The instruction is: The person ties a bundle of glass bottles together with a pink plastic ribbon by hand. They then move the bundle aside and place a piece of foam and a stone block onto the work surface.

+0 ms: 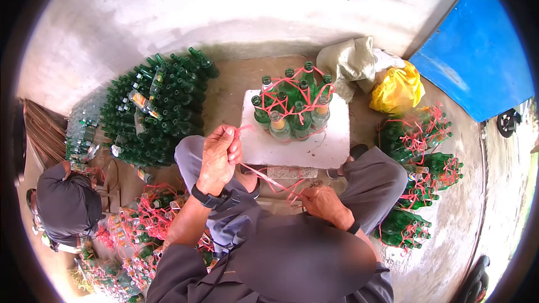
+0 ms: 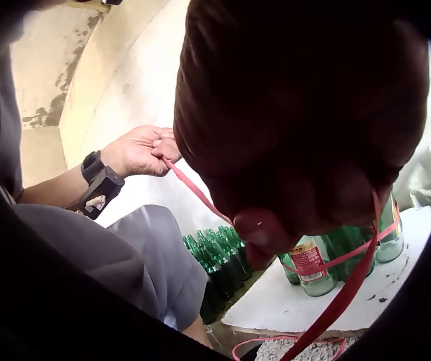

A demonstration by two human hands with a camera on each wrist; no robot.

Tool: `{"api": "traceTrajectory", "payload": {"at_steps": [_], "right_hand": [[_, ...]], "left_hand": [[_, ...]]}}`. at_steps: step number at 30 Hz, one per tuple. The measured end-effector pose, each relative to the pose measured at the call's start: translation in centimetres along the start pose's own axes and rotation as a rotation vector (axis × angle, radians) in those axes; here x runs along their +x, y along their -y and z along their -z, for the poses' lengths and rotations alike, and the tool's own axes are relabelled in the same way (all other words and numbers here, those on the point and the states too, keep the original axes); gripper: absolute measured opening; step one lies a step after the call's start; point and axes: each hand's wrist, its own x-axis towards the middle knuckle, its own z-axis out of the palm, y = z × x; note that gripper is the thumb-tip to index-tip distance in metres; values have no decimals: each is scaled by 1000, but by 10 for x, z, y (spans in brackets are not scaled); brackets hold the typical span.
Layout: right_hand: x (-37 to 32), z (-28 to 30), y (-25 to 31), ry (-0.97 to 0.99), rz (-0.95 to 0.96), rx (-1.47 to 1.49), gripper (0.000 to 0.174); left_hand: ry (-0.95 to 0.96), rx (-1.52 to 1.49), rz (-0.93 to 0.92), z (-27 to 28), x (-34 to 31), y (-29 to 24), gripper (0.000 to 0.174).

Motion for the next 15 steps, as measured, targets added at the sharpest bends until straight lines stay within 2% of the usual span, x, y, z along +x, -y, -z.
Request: {"api": "traceTrajectory", "payload": {"at_steps": [4, 7, 9, 10, 12, 13, 14, 15], "right_hand": [[-1, -1, -1, 14, -11, -63, 20], [7, 6, 10, 46, -128, 11, 18], [16, 5, 8, -199, 3, 168, 35], [22, 14, 16, -213, -8, 162, 35], [34, 35, 37, 8, -365, 843, 46], [38, 34, 37, -15, -398, 969, 44], [41, 33, 35, -31, -400, 969, 44], [44, 31, 33, -50, -451, 1190, 41]], "left_hand": [[42, 4, 14, -3, -2, 6, 18], [99, 58, 61, -3, -6, 19, 18], [90, 123, 91, -13, -11, 32, 18], [74, 190, 113, -19, -13, 38, 17], [142, 236, 210, -19, -18, 55, 15], [166, 289, 247, -24, -22, 59, 15], [187, 341, 283, -29, -24, 62, 14], [198, 346, 286, -34, -27, 64, 14]]}}
